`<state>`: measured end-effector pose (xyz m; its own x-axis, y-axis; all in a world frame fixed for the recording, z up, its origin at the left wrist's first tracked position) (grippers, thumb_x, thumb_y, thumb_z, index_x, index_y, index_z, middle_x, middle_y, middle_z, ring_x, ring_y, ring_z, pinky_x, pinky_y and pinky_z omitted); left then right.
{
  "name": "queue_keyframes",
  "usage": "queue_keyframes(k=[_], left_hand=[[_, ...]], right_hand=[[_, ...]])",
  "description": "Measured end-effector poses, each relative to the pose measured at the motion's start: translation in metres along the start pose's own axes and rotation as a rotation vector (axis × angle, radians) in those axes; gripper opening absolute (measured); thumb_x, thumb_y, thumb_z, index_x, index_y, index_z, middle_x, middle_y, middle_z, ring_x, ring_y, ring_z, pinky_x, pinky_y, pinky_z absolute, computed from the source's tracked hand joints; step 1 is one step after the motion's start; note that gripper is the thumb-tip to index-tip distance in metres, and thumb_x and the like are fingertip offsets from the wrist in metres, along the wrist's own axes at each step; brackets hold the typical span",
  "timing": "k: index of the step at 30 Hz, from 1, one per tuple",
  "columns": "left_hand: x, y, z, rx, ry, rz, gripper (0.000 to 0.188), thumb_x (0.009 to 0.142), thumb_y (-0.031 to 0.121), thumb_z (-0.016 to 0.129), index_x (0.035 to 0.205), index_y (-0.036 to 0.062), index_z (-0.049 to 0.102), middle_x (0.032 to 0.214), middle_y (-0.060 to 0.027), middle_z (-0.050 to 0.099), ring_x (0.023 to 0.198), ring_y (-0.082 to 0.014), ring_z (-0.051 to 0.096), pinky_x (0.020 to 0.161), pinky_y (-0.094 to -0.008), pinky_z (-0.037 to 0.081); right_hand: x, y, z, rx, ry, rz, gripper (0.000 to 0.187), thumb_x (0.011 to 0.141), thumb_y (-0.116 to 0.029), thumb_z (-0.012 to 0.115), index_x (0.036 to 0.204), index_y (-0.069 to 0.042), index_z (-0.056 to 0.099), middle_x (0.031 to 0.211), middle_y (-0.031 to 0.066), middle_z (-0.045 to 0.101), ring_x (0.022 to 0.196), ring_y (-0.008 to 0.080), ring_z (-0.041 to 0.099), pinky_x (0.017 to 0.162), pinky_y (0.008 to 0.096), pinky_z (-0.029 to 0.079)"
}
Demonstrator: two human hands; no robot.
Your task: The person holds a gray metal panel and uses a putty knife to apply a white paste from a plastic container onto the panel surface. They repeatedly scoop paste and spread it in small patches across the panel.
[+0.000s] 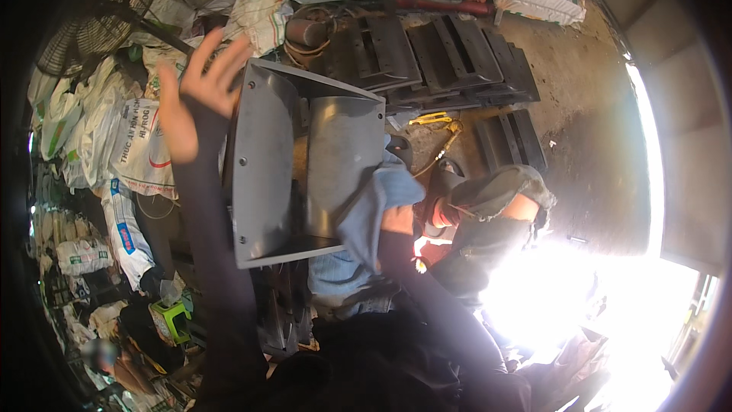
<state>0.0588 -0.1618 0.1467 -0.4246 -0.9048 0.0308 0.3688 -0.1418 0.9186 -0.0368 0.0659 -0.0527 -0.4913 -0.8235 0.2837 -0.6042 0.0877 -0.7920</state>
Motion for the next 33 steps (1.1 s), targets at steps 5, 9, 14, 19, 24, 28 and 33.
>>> queue_keyframes(k=[5,9,14,19,24,28,33], left_hand=[[-0.096,-0.032,-0.007,0.415,-0.086,-0.148,0.075,0.088,0.014,0.066,0.153,0.0012,0.03,0.146,-0.0124,0.045,0.127,-0.0194,0.048,0.109,-0.0334,0.033],[-0.098,-0.033,0.004,0.399,-0.016,-0.178,0.065,0.093,0.007,0.059,0.151,-0.0002,0.032,0.139,-0.0112,0.05,0.128,-0.0175,0.047,0.109,-0.0303,0.033],[-0.097,-0.034,0.015,0.301,0.06,-0.175,0.06,0.095,0.006,0.057,0.151,-0.0015,0.033,0.139,-0.0101,0.052,0.125,-0.0152,0.048,0.107,-0.028,0.034],[-0.104,-0.033,-0.007,0.214,0.101,-0.15,0.063,0.091,0.004,0.058,0.149,-0.0023,0.036,0.138,-0.0106,0.053,0.123,-0.0171,0.051,0.107,-0.0301,0.034],[-0.102,-0.032,0.0,0.253,0.086,-0.119,0.062,0.093,0.008,0.059,0.15,-0.0026,0.035,0.138,-0.0117,0.053,0.125,-0.0178,0.05,0.108,-0.03,0.033],[-0.104,-0.037,0.016,0.322,0.12,-0.078,0.062,0.094,0.008,0.058,0.15,-0.0024,0.034,0.138,-0.0124,0.053,0.124,-0.0183,0.051,0.108,-0.0308,0.034],[-0.108,-0.036,0.007,0.276,0.139,-0.15,0.062,0.094,0.009,0.058,0.15,-0.0028,0.035,0.138,-0.0127,0.053,0.124,-0.0189,0.051,0.107,-0.0313,0.035]], right_hand=[[0.004,-0.021,0.036,-0.376,0.131,0.043,0.075,0.08,-0.037,0.07,0.136,0.004,0.041,0.143,0.0315,0.039,0.128,0.0482,0.045,0.107,0.0508,0.038],[0.059,-0.016,0.055,-0.408,0.112,0.192,0.076,0.08,-0.039,0.07,0.133,0.006,0.041,0.142,0.0335,0.038,0.125,0.0479,0.048,0.104,0.0509,0.042],[0.106,0.039,0.046,0.342,-0.032,0.276,0.079,0.079,-0.048,0.07,0.133,0.004,0.043,0.136,0.0319,0.044,0.119,0.0457,0.053,0.095,0.0474,0.049],[0.029,0.04,0.041,0.539,0.044,0.327,0.079,0.081,-0.049,0.068,0.137,0.002,0.041,0.138,0.0287,0.045,0.12,0.0419,0.054,0.097,0.0461,0.048],[-0.002,-0.014,0.041,-0.45,0.19,0.058,0.08,0.084,-0.05,0.066,0.14,0.0,0.04,0.14,0.0255,0.046,0.121,0.0381,0.054,0.099,0.0448,0.046],[0.062,-0.007,0.048,-0.602,0.139,0.077,0.08,0.086,-0.05,0.064,0.143,-0.001,0.039,0.141,0.023,0.047,0.122,0.0351,0.054,0.1,0.0438,0.045],[0.111,0.028,0.039,0.503,0.023,0.432,0.088,0.08,-0.041,0.07,0.149,-0.005,0.029,0.138,0.0221,0.05,0.12,0.0381,0.055,0.098,0.0436,0.046]])
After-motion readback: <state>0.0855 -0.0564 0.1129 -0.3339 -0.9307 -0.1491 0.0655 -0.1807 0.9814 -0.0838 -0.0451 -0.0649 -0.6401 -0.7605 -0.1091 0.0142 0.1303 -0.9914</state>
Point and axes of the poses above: each hand's wrist, its own x-axis towards the middle knuckle, its own z-axis out of the palm, y = z × x, the point moved 1 cm from there along x, towards the middle knuckle
